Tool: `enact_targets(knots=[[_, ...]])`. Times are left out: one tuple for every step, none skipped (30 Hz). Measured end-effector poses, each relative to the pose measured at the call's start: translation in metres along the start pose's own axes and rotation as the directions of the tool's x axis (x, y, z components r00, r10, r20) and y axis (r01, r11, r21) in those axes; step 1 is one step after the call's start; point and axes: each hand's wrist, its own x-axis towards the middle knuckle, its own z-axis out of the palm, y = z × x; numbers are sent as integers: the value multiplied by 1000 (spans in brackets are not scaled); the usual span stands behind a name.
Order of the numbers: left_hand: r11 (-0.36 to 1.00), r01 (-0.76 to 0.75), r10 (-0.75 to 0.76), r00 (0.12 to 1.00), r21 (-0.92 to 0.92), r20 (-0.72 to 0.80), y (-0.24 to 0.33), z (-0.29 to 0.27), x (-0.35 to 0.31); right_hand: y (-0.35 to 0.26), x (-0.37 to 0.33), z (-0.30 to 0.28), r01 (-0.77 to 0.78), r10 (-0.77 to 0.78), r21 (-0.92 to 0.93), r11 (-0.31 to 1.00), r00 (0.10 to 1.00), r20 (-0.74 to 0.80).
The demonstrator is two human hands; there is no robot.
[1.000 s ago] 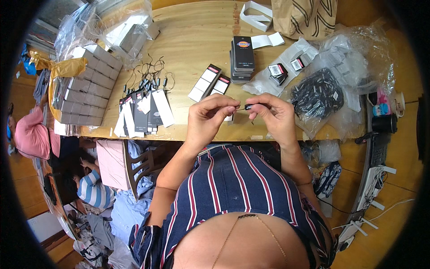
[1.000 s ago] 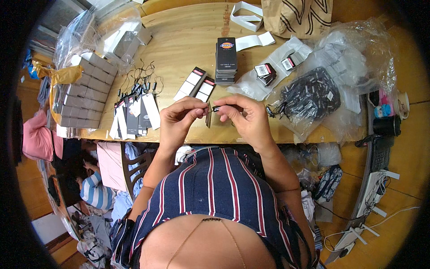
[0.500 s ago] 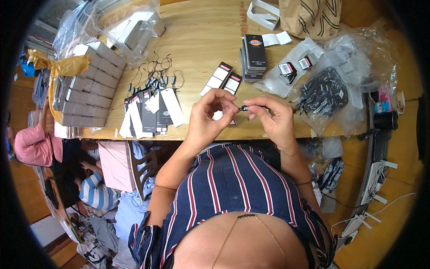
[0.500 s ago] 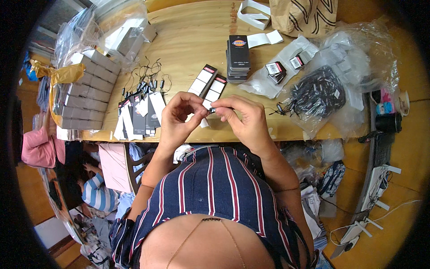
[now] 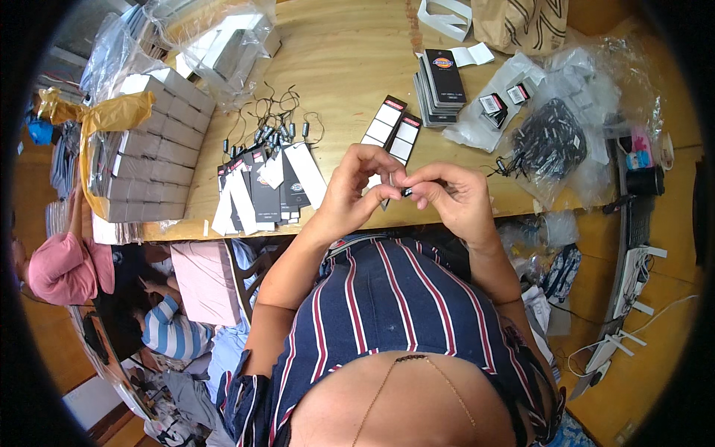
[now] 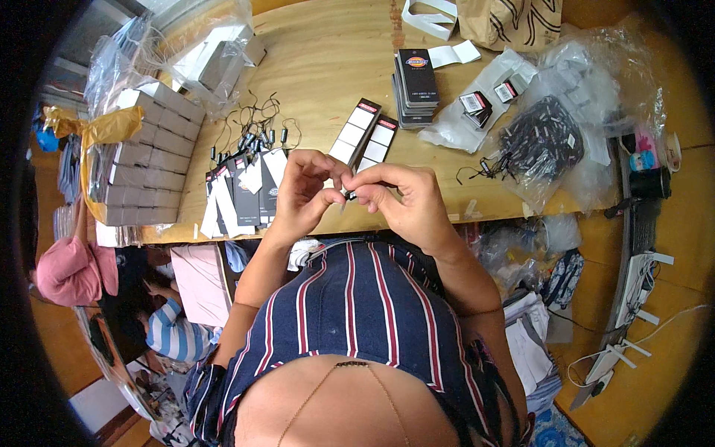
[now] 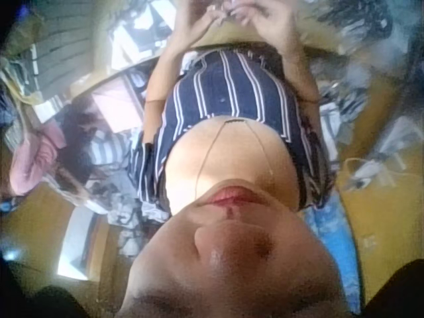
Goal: The person threads thin plastic fasteners through cardboard product tags and then attaches them to black branded fabric items.
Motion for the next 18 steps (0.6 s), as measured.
enact_targets(knots=[[1000,5,-5,1000,-28,5,-1,-1,0,1,-1,2,0,0,8,1000,1000,-5],[999,16,-16,1000,-39,-7,-2,-2,-2,2,-1,6,-2,2,20,1000,1000,8],[998,27,-28,999,-50,-18,-1,-3,-5,3,-1,10,-5,4,32,999,1000,19],[997,39,-41,999,-70,-21,-2,-3,-7,3,-2,11,-10,9,37,999,1000,22],[999,-6,4,1000,-53,-30,-9,-6,-10,3,-2,13,-23,23,-6,1000,1000,17],[999,17,-18,999,-51,-31,-9,-9,-13,2,-2,16,-19,19,-2,1000,999,40],[998,39,-40,999,-49,-30,-9,-10,-17,2,-1,17,-14,14,2,1000,998,60],[995,85,-87,996,-44,-35,-8,-10,-21,0,0,18,-58,56,26,998,996,62],[987,157,-154,984,25,-92,-5,-5,-25,10,1,18,1,-2,21,1000,999,46],[988,151,-153,982,-26,-110,-3,0,-27,16,4,21,71,-71,-12,997,997,9],[987,144,-153,980,-74,-129,-1,5,-29,20,8,25,141,-142,-48,989,990,-25],[992,121,-123,976,-22,-179,-3,12,-31,20,11,26,92,-93,-66,994,996,-16],[963,260,-236,939,66,-251,1,12,-32,21,13,26,42,-43,-83,996,999,-12],[953,282,-240,926,112,-292,-5,4,-34,22,16,24,-15,24,-139,990,998,65],[939,306,-241,912,157,-332,-11,-8,-34,17,14,20,20,-4,-222,975,997,71],[935,325,-245,881,142,-404,-11,-18,-30,20,14,15,21,-9,-237,971,999,54],[931,343,-246,845,127,-476,-12,-29,-25,26,13,9,24,-14,-252,968,999,40],[921,353,-225,830,167,-510,-18,-42,-18,34,11,-2,40,-60,-336,941,997,-49]])
